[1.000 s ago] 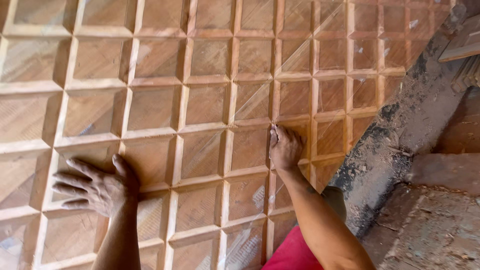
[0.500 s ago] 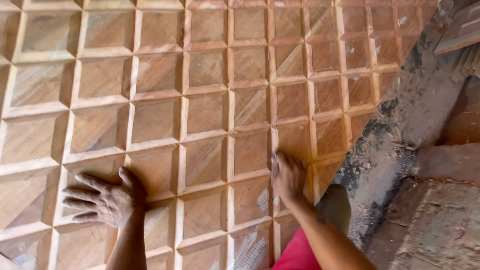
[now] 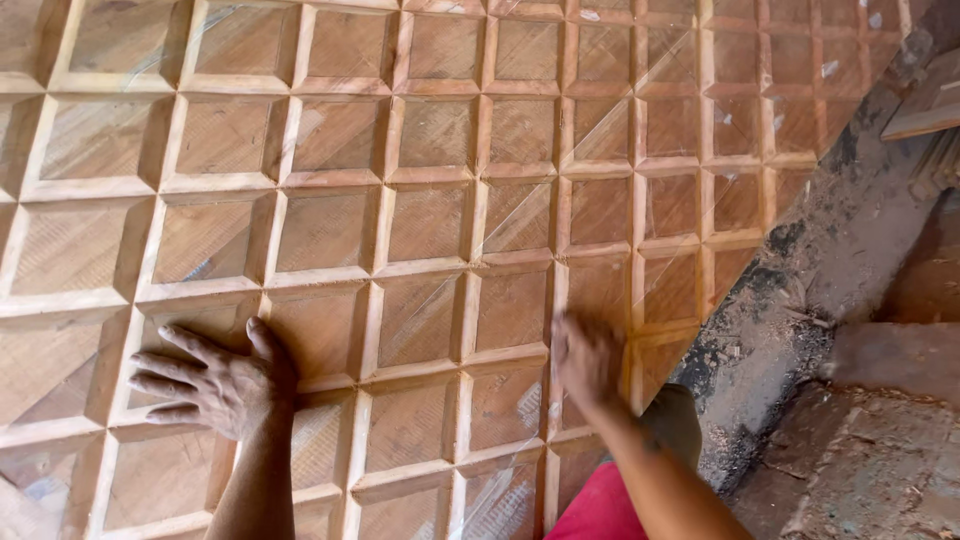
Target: The person sands a large wooden panel with a geometric pattern using a sanding block. They move the block across the surface to smooth the wood, focusing on different sections of the panel.
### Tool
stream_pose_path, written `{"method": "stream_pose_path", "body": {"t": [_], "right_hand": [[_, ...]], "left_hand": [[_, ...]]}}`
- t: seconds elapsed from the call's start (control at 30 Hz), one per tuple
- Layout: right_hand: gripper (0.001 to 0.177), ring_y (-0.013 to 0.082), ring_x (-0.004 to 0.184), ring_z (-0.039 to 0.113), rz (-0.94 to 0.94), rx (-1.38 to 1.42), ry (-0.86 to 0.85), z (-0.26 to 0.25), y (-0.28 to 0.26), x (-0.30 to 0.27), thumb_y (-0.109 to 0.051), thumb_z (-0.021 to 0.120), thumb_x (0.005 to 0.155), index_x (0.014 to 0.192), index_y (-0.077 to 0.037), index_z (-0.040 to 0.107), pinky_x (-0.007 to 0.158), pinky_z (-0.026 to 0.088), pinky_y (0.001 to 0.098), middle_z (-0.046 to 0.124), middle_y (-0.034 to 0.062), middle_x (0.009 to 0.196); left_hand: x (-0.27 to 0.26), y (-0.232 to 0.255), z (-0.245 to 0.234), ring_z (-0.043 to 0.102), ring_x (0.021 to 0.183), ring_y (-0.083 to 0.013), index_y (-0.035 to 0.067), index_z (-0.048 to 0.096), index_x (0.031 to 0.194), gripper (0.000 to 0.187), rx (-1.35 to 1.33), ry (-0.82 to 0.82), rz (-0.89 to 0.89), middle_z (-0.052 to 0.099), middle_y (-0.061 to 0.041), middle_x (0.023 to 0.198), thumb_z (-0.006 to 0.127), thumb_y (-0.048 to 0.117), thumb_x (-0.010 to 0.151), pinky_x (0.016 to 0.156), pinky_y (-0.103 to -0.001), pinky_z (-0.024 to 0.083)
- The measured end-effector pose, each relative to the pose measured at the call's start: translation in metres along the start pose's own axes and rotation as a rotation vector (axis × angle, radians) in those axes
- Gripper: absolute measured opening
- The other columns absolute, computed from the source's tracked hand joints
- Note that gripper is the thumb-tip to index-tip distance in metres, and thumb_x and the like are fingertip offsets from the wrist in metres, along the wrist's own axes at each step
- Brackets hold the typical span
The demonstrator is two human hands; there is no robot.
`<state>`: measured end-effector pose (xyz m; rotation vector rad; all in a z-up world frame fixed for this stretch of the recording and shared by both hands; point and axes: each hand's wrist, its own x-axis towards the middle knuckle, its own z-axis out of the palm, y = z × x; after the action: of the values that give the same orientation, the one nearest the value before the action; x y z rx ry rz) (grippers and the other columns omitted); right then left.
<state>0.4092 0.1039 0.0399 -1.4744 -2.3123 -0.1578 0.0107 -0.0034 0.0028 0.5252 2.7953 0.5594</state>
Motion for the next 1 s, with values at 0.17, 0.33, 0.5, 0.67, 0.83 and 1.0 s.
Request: {"method": "stream_pose_path", "body": {"t": [0.17, 0.33, 0.5, 0.67, 0.83, 1.0], "right_hand": [[0.014, 0.0349, 0.074, 0.067, 0.117, -0.138, 0.015, 0.036, 0.017, 0.061, -0.025, 0.070, 0.097, 0.098, -0.012, 0.074, 0.069, 0.051, 0.0501, 0.072, 0.0147, 0.083], [0.010, 0.0310, 0.083, 0.070, -0.005, -0.012, -0.032, -0.005, -0.002, -0.001, -0.018, 0.068, 0.096, 0.098, -0.008, 0.071, 0.076, 0.051, 0.0473, 0.074, 0.0151, 0.092], [0.011, 0.0310, 0.081, 0.069, 0.068, -0.146, -0.063, 0.043, 0.027, 0.066, -0.018, 0.068, 0.097, 0.097, -0.008, 0.073, 0.077, 0.050, 0.0458, 0.073, 0.0141, 0.088], [0.015, 0.0232, 0.073, 0.068, 0.188, -0.002, -0.178, 0.018, 0.010, -0.001, -0.023, 0.060, 0.104, 0.106, -0.013, 0.070, 0.068, 0.050, 0.0422, 0.072, 0.0098, 0.088], [0.009, 0.0249, 0.077, 0.069, 0.029, -0.126, -0.039, 0.028, 0.020, 0.039, -0.020, 0.065, 0.096, 0.091, -0.015, 0.070, 0.073, 0.050, 0.0479, 0.074, 0.0093, 0.084], [0.011, 0.0303, 0.075, 0.067, 0.186, -0.030, -0.065, 0.037, 0.020, 0.066, -0.021, 0.067, 0.100, 0.101, -0.012, 0.071, 0.070, 0.053, 0.0451, 0.072, 0.0126, 0.084]], "left_hand": [[-0.001, 0.004, -0.003, -0.005, 0.160, -0.0502, 0.011, 0.013, 0.172, 0.102, -0.007, -0.004, -0.018, -0.002, -0.030, 0.173, 0.049, 0.070, 0.096, 0.122, -0.078, -0.002], [-0.002, 0.001, -0.003, -0.005, 0.159, -0.0513, 0.010, 0.012, 0.172, 0.102, 0.023, -0.012, -0.010, -0.002, -0.032, 0.173, 0.048, 0.069, 0.098, 0.121, -0.078, -0.001], [-0.003, -0.003, -0.001, -0.005, 0.159, -0.0509, 0.011, 0.012, 0.171, 0.103, 0.020, -0.006, -0.007, -0.002, -0.031, 0.172, 0.048, 0.070, 0.096, 0.121, -0.078, -0.001], [-0.003, -0.006, 0.002, -0.005, 0.159, -0.0511, 0.011, 0.013, 0.172, 0.102, 0.023, -0.015, -0.017, -0.002, -0.031, 0.173, 0.048, 0.070, 0.097, 0.120, -0.080, -0.001], [0.000, -0.005, 0.005, -0.004, 0.159, -0.0520, 0.010, 0.013, 0.172, 0.103, 0.003, 0.024, 0.020, -0.001, -0.032, 0.173, 0.047, 0.072, 0.096, 0.121, -0.079, -0.001], [0.000, 0.003, 0.002, -0.006, 0.160, -0.0510, 0.012, 0.012, 0.172, 0.102, -0.015, 0.012, -0.017, -0.002, -0.031, 0.173, 0.044, 0.073, 0.096, 0.120, -0.080, -0.002]]}}
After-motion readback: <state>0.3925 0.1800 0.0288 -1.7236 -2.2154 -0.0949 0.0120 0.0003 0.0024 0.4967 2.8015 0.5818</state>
